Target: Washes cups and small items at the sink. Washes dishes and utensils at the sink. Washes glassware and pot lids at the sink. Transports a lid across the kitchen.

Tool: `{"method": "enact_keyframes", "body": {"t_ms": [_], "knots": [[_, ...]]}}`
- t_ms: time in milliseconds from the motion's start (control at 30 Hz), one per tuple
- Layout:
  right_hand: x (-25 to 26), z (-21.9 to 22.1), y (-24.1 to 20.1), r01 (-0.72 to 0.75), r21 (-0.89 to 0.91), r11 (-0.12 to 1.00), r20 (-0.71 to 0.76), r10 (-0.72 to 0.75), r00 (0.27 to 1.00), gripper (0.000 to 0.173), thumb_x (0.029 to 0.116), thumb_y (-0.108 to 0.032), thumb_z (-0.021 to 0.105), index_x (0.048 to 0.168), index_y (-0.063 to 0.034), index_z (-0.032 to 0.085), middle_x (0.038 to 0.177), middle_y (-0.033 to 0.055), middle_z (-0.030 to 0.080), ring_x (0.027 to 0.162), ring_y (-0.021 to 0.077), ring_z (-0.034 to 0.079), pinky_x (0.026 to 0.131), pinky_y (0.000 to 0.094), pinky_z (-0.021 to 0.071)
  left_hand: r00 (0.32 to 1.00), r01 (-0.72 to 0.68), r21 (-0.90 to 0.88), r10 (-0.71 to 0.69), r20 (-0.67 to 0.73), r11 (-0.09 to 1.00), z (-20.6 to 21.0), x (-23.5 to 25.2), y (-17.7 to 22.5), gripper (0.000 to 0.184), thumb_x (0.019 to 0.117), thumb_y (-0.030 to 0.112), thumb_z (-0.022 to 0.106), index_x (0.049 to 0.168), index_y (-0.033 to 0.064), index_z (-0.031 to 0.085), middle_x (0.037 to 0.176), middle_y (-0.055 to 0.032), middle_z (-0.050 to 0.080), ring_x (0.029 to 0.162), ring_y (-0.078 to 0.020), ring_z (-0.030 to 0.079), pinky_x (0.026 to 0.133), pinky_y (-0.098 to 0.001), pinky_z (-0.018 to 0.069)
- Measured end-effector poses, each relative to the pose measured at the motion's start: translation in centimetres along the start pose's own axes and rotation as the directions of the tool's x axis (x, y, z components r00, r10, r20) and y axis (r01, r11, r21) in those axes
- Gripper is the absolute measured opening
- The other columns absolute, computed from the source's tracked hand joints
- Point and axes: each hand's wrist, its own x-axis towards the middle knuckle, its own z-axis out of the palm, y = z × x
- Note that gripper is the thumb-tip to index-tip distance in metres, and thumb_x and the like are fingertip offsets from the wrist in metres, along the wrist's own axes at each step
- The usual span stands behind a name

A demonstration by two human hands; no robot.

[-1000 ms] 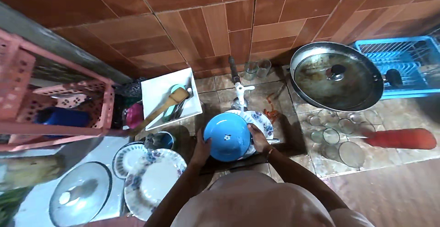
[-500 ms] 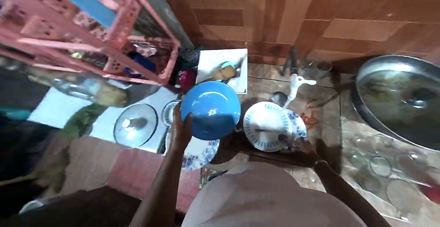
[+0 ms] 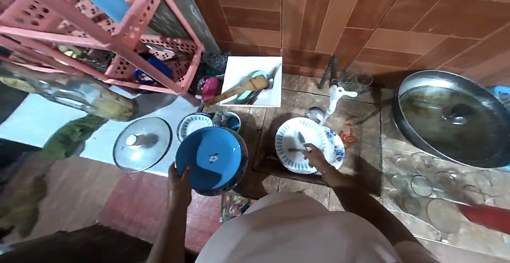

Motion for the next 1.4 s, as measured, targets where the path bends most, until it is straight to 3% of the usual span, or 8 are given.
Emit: {"method": "enact_keyframes", "body": {"t_ms": [200, 367, 500, 667, 867, 1167, 1267, 1400], "knots": [[0.9, 2.1, -1.3, 0.011, -0.416, 0.909, -0.011, -0.018, 1.000, 0.047, 0.1056, -0.041, 0.051, 0.139, -0.0083, 0.057, 0.128, 0.0198, 0.067, 0.120, 0.0364, 0.065, 0.101, 0.0579, 0.0502, 0.993, 0.003, 0.502, -0.064, 0.103, 0.865, -0.9, -0.1, 2.3, 0.053, 0.1068, 0.031, 0.053, 0.147, -0.0012, 0.045, 0.133, -0.0291, 0.059, 0.122, -0.0428, 0.060, 0.103, -0.0632, 0.0456], [1.0, 0.2, -0.3, -0.020, -0.495, 0.869, -0.071, -0.017, 0.997, 0.039, 0.1028, -0.021, 0.054, 0.138, -0.0040, 0.056, 0.137, 0.0206, 0.062, 0.128, 0.0362, 0.060, 0.105, 0.0566, 0.0487, 0.980, -0.060, 0.642, -0.077, 0.183, 0.764, -1.8, 0.5, 3.2, 0.051, 0.1053, 0.034, 0.056, 0.144, 0.0016, 0.049, 0.132, -0.0282, 0.060, 0.117, -0.0445, 0.063, 0.096, -0.0668, 0.0501], [1.9, -3.6, -1.0, 0.017, -0.302, 0.953, -0.170, -0.071, 0.983, 0.038, 0.1040, -0.014, 0.053, 0.141, -0.0025, 0.053, 0.128, 0.0227, 0.066, 0.113, 0.0347, 0.068, 0.099, 0.0521, 0.0538, 0.926, -0.373, 0.677, 0.299, 0.230, 0.634, -0.8, -1.4, 8.2, 0.054, 0.1028, 0.029, 0.060, 0.147, -0.0010, 0.049, 0.146, -0.0345, 0.047, 0.136, -0.0542, 0.044, 0.110, -0.0677, 0.0368], [3.3, -6.3, -4.9, 0.208, 0.247, 0.946, -0.287, -0.133, 0.949, 0.059, 0.1027, -0.012, 0.060, 0.154, -0.0053, 0.032, 0.116, 0.0225, 0.067, 0.081, 0.0294, 0.072, 0.073, 0.0452, 0.0615, 0.764, -0.632, 0.397, 0.449, 0.462, 0.666, 7.3, -4.0, 13.4, 0.038, 0.1042, 0.022, 0.058, 0.137, 0.0022, 0.060, 0.140, -0.0215, 0.057, 0.124, -0.0349, 0.060, 0.102, -0.0517, 0.0519], [0.5, -6.0, -8.9, 0.360, 0.496, 0.790, -0.344, -0.202, 0.917, 0.033, 0.1057, -0.018, 0.054, 0.137, -0.0080, 0.054, 0.090, 0.0069, 0.063, 0.056, 0.0102, 0.049, 0.053, 0.0285, 0.0455, 0.570, 0.068, -0.113, 0.055, 0.820, 0.991, 23.3, -5.8, 14.0, 0.049, 0.1075, 0.025, 0.052, 0.151, 0.0035, 0.043, 0.143, -0.0172, 0.056, 0.122, -0.0245, 0.062, 0.100, -0.0408, 0.0540], [-3.4, -2.5, -4.7, 0.739, -0.050, 0.672, -0.166, -0.735, 0.657, 0.031, 0.1005, -0.016, 0.059, 0.125, -0.0017, 0.071, 0.131, 0.0180, 0.065, 0.121, 0.0238, 0.063, 0.106, 0.0369, 0.0514, 0.690, 0.256, -0.171, -0.056, 0.722, 0.952, 29.9, -5.2, 14.4, 0.034, 0.1123, 0.023, 0.038, 0.131, -0.0006, 0.053, 0.107, -0.0134, 0.070, 0.094, -0.0196, 0.069, 0.084, -0.0370, 0.0577], [-1.7, -5.4, -1.5, 0.593, -0.110, 0.797, -0.205, -0.602, 0.771, 0.031, 0.1026, -0.023, 0.058, 0.120, -0.0009, 0.072, 0.130, 0.0178, 0.066, 0.121, 0.0242, 0.064, 0.106, 0.0369, 0.0524, 0.700, 0.175, -0.174, 0.002, 0.714, 0.969, 27.8, -2.9, 16.9, 0.034, 0.1126, 0.028, 0.037, 0.128, 0.0024, 0.052, 0.093, -0.0087, 0.066, 0.076, -0.0175, 0.068, 0.072, -0.0345, 0.0597], [2.0, -8.1, 3.8, 0.057, -0.224, 0.973, -0.212, -0.106, 0.972, 0.063, 0.1007, -0.036, 0.063, 0.147, 0.0030, 0.047, 0.149, 0.0294, 0.047, 0.139, 0.0419, 0.048, 0.116, 0.0519, 0.0402, 0.775, -0.364, 0.074, 0.257, 0.577, 0.929, 24.6, 2.8, 21.6, 0.035, 0.1113, 0.032, 0.040, 0.127, 0.0074, 0.060, 0.089, -0.0068, 0.061, 0.072, -0.0168, 0.058, 0.067, -0.0367, 0.0524]]}}
